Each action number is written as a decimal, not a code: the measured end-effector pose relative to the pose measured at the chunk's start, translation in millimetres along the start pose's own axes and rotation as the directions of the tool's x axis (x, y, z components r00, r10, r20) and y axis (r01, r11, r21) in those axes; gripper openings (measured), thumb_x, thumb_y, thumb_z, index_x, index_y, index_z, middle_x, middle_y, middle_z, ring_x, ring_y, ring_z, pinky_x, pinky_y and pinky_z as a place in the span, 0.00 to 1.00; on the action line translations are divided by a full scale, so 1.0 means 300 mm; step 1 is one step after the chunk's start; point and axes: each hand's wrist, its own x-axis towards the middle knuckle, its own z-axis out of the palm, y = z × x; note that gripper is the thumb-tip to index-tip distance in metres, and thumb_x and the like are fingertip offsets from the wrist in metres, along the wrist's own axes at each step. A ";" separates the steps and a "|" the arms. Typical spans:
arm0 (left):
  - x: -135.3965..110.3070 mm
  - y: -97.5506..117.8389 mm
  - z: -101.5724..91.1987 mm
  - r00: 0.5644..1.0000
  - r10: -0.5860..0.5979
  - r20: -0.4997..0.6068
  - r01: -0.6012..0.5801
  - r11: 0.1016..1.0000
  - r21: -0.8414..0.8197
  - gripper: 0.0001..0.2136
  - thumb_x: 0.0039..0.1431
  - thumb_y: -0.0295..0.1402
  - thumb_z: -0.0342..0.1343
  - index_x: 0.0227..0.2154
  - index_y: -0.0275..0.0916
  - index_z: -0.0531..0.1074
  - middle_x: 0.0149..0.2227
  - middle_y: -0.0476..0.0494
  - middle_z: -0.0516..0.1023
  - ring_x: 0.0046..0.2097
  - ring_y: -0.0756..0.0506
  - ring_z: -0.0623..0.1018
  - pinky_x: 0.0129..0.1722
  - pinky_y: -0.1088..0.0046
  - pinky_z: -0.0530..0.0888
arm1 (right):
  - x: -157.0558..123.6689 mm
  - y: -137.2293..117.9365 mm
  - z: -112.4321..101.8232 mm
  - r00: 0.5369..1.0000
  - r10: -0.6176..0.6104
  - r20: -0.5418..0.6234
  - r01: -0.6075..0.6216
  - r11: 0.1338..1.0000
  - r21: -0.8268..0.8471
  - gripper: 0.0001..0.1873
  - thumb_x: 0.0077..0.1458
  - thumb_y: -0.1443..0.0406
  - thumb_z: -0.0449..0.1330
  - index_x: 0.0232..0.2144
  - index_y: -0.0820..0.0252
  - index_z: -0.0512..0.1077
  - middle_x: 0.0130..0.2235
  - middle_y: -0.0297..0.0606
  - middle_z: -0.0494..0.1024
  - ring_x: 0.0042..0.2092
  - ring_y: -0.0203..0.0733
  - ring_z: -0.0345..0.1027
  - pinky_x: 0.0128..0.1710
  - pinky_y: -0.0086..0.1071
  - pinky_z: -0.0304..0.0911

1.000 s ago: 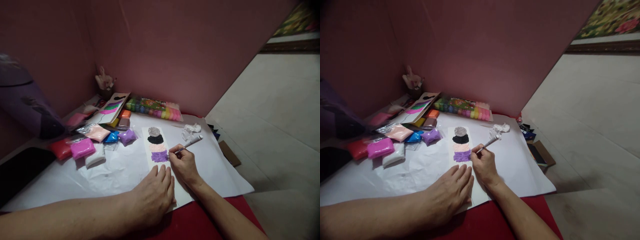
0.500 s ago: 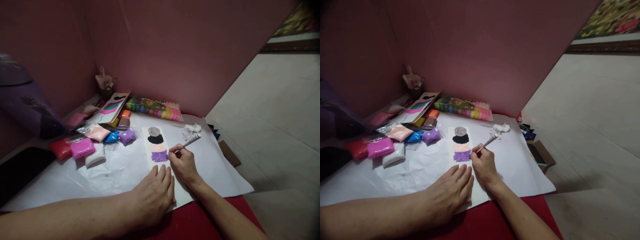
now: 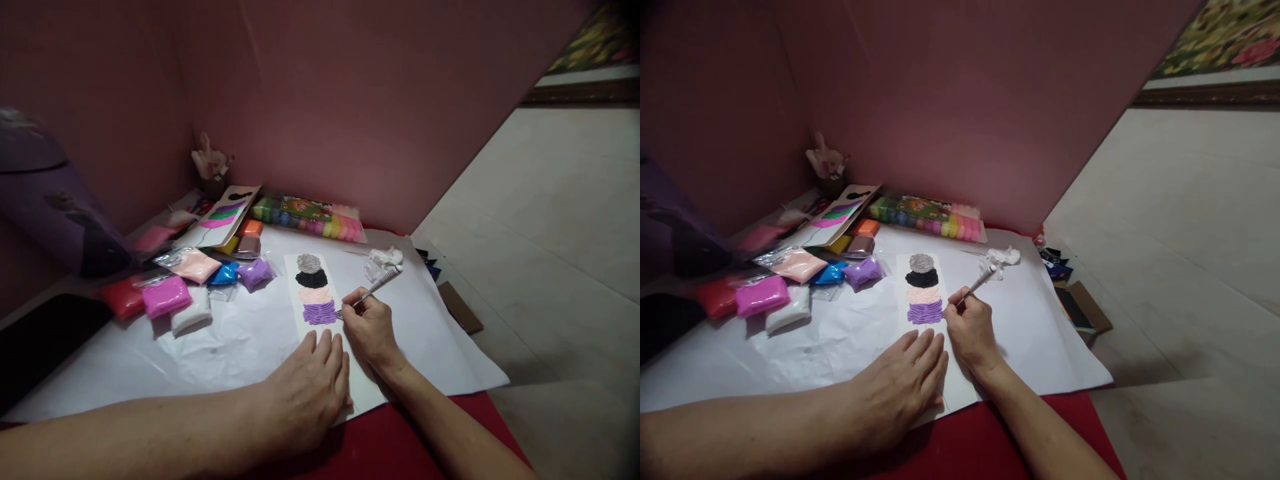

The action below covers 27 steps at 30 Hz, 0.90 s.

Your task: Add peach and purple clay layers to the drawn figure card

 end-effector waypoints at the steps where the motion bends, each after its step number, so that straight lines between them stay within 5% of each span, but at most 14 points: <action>1: 0.000 -0.001 0.000 1.000 0.001 0.000 -0.001 1.000 -0.001 0.23 0.69 0.38 0.41 0.54 0.22 0.68 0.56 0.22 0.71 0.55 0.29 0.73 0.51 0.52 0.67 | 0.000 0.001 -0.001 1.000 -0.002 -0.005 0.002 1.000 0.000 0.03 0.49 0.67 0.55 0.24 0.57 0.67 0.19 0.29 0.69 0.22 0.36 0.62 0.26 0.30 0.59; 27: 0.000 0.001 0.007 1.000 0.001 -0.029 -0.001 1.000 0.002 0.23 0.69 0.38 0.42 0.53 0.23 0.69 0.55 0.22 0.72 0.53 0.30 0.73 0.50 0.53 0.66 | 0.010 0.012 0.004 0.999 0.004 0.037 -0.008 0.994 0.111 0.04 0.51 0.65 0.57 0.26 0.58 0.69 0.21 0.29 0.71 0.22 0.35 0.62 0.25 0.28 0.59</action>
